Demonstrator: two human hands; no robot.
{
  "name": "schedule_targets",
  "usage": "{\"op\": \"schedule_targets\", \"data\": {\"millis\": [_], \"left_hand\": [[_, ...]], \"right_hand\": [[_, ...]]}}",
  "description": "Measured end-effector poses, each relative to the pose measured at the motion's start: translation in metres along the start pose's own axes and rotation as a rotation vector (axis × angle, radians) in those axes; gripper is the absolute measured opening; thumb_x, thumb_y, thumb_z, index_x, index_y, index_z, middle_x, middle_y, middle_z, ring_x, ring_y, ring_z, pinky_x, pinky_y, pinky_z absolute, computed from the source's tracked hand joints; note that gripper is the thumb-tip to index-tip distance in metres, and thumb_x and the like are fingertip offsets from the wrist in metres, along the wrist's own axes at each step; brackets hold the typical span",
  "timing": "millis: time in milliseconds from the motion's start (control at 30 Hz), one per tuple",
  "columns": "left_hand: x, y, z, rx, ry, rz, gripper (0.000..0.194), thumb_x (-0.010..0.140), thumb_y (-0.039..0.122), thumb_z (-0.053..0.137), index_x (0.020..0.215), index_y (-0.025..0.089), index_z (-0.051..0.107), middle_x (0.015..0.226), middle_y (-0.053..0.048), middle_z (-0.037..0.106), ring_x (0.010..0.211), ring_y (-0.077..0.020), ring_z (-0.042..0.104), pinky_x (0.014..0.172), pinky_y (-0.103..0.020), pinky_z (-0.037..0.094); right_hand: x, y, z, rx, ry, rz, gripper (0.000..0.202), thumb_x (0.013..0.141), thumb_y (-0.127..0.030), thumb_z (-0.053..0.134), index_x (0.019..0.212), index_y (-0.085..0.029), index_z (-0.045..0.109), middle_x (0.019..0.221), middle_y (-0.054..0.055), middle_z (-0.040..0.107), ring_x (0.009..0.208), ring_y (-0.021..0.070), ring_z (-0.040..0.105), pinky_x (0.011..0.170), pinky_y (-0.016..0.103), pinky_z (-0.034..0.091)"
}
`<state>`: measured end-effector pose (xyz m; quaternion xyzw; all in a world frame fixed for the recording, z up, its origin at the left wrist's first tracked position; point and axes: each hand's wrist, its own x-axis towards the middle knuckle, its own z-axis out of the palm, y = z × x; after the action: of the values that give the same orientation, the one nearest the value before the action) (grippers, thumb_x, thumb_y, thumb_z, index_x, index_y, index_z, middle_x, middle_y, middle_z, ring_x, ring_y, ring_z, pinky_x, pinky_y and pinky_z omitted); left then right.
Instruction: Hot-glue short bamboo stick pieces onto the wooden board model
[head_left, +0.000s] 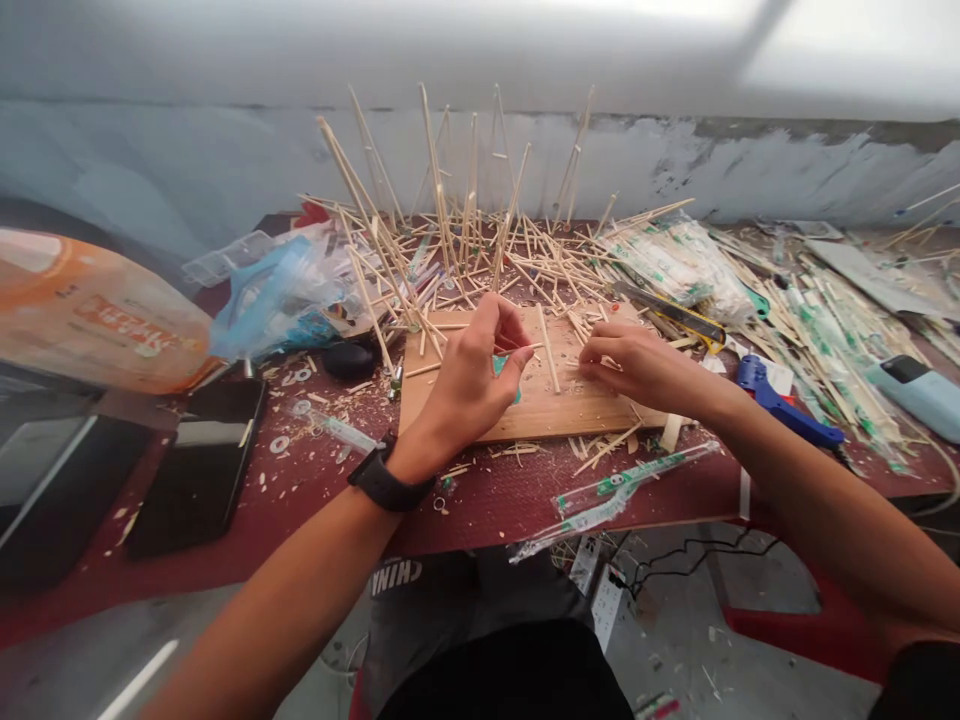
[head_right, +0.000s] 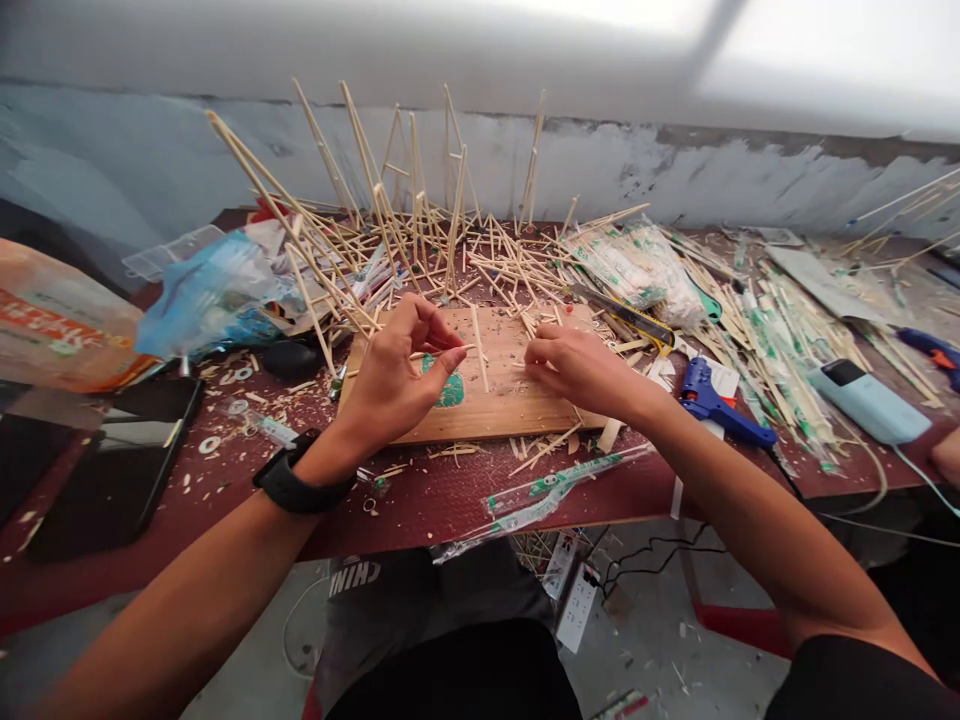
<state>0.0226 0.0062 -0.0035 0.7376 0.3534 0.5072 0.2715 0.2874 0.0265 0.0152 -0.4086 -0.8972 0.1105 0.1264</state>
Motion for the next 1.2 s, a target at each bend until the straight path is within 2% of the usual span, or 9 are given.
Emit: {"op": "schedule_targets", "data": {"millis": [167, 300, 533, 700, 833, 1067, 1200], "left_hand": [[-0.001, 0.002, 0.0, 0.041, -0.02, 0.026, 0.023, 0.091, 0.008, 0.062, 0.097, 0.025, 0.047, 0.089, 0.001, 0.069, 0.082, -0.0138, 0.07, 0.079, -0.03, 0.061], [-0.002, 0.003, 0.0, 0.063, -0.038, 0.04, 0.022, 0.092, 0.008, 0.063, 0.097, 0.025, 0.048, 0.089, 0.002, 0.068, 0.081, -0.0137, 0.07, 0.077, -0.03, 0.061], [-0.003, 0.005, 0.001, 0.061, -0.073, 0.056, 0.022, 0.093, 0.008, 0.063, 0.099, 0.025, 0.049, 0.09, 0.002, 0.066, 0.084, -0.014, 0.071, 0.078, -0.031, 0.061], [-0.003, 0.006, 0.002, 0.099, -0.091, 0.05, 0.022, 0.093, 0.008, 0.063, 0.099, 0.025, 0.05, 0.09, 0.002, 0.067, 0.084, -0.0147, 0.072, 0.078, -0.032, 0.06], [-0.004, 0.005, 0.004, 0.122, -0.106, 0.073, 0.022, 0.093, 0.007, 0.063, 0.099, 0.024, 0.051, 0.09, 0.001, 0.065, 0.083, -0.0139, 0.069, 0.077, -0.031, 0.06], [-0.006, 0.005, 0.006, 0.155, -0.128, 0.112, 0.025, 0.093, 0.004, 0.065, 0.101, 0.023, 0.051, 0.089, 0.003, 0.066, 0.081, -0.0126, 0.07, 0.075, -0.028, 0.058], [-0.006, 0.006, 0.007, 0.171, -0.137, 0.124, 0.026, 0.092, 0.003, 0.066, 0.101, 0.023, 0.051, 0.089, 0.003, 0.065, 0.081, -0.0125, 0.069, 0.074, -0.027, 0.056]], "right_hand": [[-0.004, -0.002, -0.002, 0.169, 0.067, 0.038, 0.022, 0.104, -0.034, 0.056, 0.092, -0.02, 0.068, 0.078, 0.003, 0.068, 0.069, 0.0152, 0.056, 0.068, 0.033, 0.042], [-0.006, -0.002, 0.001, 0.266, 0.118, 0.025, 0.025, 0.105, -0.037, 0.057, 0.093, -0.02, 0.07, 0.076, 0.003, 0.07, 0.069, 0.0145, 0.059, 0.068, 0.032, 0.044], [-0.01, -0.003, 0.002, 0.267, 0.285, -0.091, 0.016, 0.104, -0.028, 0.061, 0.103, -0.024, 0.076, 0.093, 0.007, 0.077, 0.083, 0.02, 0.068, 0.076, 0.038, 0.052], [-0.012, -0.01, 0.001, 0.254, 0.361, -0.119, 0.012, 0.103, -0.026, 0.064, 0.094, -0.026, 0.072, 0.083, 0.004, 0.072, 0.076, 0.0181, 0.065, 0.071, 0.037, 0.05], [-0.012, -0.014, 0.004, 0.25, 0.379, -0.172, 0.011, 0.102, -0.021, 0.066, 0.093, -0.025, 0.071, 0.078, 0.002, 0.069, 0.07, 0.0153, 0.063, 0.066, 0.034, 0.049], [-0.013, -0.005, 0.014, 0.165, 0.403, -0.355, 0.009, 0.103, -0.013, 0.067, 0.099, -0.02, 0.069, 0.085, 0.003, 0.071, 0.073, 0.0133, 0.066, 0.066, 0.029, 0.051], [-0.013, -0.001, 0.017, 0.157, 0.401, -0.38, 0.008, 0.103, -0.011, 0.066, 0.1, -0.017, 0.069, 0.085, 0.004, 0.069, 0.074, 0.0131, 0.065, 0.066, 0.028, 0.05]]}}
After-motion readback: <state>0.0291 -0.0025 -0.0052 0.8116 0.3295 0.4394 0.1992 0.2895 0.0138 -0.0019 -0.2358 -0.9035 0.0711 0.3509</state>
